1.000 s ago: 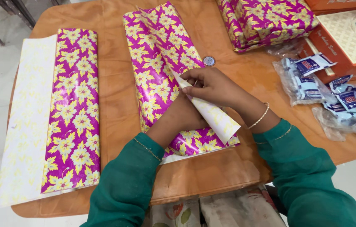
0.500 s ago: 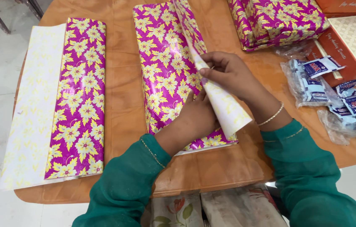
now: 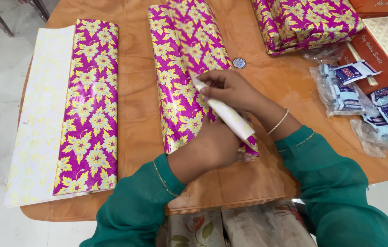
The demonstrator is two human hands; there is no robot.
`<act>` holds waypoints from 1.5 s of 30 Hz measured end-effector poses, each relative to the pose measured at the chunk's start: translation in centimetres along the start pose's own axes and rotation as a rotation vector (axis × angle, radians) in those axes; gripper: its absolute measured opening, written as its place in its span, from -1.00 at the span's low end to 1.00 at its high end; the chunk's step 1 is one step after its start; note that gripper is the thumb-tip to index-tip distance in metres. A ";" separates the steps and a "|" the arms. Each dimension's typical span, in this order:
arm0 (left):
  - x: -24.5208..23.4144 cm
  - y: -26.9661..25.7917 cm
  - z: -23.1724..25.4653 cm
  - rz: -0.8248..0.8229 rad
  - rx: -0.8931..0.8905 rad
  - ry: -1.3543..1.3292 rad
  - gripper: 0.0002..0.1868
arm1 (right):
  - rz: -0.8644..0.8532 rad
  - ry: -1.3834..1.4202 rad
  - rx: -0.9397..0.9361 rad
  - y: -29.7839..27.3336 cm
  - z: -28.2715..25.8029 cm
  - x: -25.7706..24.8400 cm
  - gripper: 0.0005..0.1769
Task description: The person wraps a rectangular box with floral-patterned wrapping paper. They fold the paper around the box, crease the edges, and secure the seam with a small piece of tape. The wrapped box is then set aside, and the person begins wrapping a second box.
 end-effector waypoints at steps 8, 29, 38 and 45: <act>-3.5 -3.5 -4.5 -0.163 0.036 -0.158 -0.43 | -0.086 -0.026 0.083 0.0 1.3 1.7 -0.56; 6.1 2.0 -26.4 0.441 -0.706 -0.707 0.16 | -0.015 -0.602 -0.008 -0.8 -4.0 6.0 -0.59; 7.9 2.3 -28.2 0.475 -0.737 -0.787 0.16 | -0.081 -0.793 -0.184 -3.0 -5.4 7.5 -0.54; 3.9 1.8 -24.1 0.863 -0.349 -0.147 -0.23 | -0.197 -0.912 -0.096 -4.9 -6.9 9.5 -0.49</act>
Point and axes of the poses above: each hand's wrist, its own y-axis towards the middle knuckle, its own x-axis out of the palm, z = x × y, the point moved 4 cm from there along y, towards the middle knuckle, and after that the axes turned 12 degrees about y, right-handed, at the moved point
